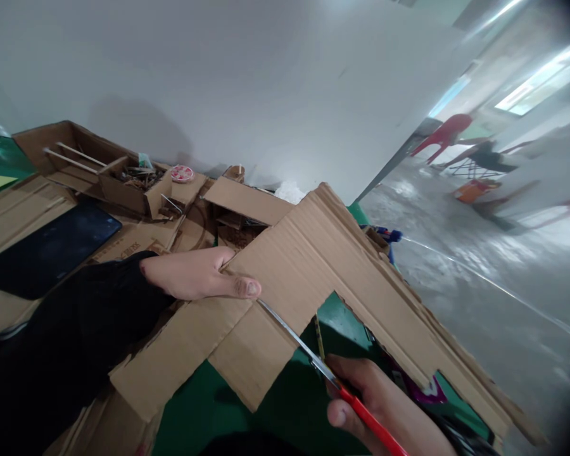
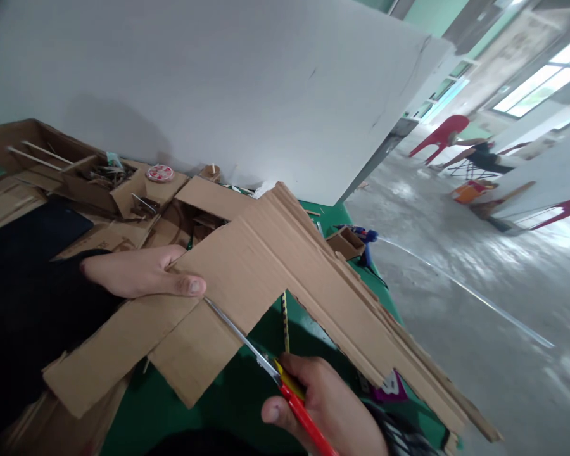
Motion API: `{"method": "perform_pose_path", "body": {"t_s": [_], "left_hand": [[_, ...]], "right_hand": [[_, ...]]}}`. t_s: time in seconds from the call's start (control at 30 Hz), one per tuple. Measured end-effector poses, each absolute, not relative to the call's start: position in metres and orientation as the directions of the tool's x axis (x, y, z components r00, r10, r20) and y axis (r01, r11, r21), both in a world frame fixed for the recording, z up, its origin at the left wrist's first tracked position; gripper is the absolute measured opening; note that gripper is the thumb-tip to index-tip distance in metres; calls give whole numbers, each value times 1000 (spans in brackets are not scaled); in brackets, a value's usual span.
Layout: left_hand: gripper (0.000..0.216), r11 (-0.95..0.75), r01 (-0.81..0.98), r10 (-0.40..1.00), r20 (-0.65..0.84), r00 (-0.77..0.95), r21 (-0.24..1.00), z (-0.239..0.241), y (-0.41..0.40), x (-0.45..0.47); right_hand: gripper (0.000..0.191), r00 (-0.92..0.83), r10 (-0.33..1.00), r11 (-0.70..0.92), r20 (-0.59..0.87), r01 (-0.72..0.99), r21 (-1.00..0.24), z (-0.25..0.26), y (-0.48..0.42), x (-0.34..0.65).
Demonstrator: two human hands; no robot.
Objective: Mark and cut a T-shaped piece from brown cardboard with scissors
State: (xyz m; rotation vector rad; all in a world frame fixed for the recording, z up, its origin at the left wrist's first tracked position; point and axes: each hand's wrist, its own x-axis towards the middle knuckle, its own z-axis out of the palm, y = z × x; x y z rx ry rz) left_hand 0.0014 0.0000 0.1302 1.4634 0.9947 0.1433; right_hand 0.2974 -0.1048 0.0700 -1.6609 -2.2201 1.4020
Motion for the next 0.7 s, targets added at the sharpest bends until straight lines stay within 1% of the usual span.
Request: {"method": "perform_pose_path", "body": {"t_s": [0.1, 0.2, 0.3, 0.4, 0.5, 0.57, 0.7], "left_hand": [[21, 184, 479, 626, -478, 616, 859, 130, 1, 0], [24, 197, 466, 638, -473, 607, 863, 129, 1, 0], [28, 236, 456, 604, -497, 623, 858, 127, 0, 0], [31, 235, 435, 565, -487, 667, 869, 122, 2, -3], [32, 208, 409, 582, -449, 678, 888, 112, 8, -6], [32, 237, 383, 601, -445, 664, 893, 106, 11, -8], [28, 306, 361, 684, -467, 561, 881, 106, 11, -6]], "right_hand": [[70, -410, 778, -14, -476, 746, -666, 68, -105, 299], [69, -389, 777, -25, -495, 766, -642, 66, -106, 300], [69, -387, 787, -1, -481, 778, -628, 63, -106, 301], [69, -392, 773, -25, -499, 767, -641, 61, -106, 303], [67, -375, 778, -50, -504, 763, -645, 58, -105, 305], [67, -372, 788, -52, -491, 754, -654, 55, -105, 307], [68, -379, 810, -44, -447, 721, -691, 52, -107, 312]]}}
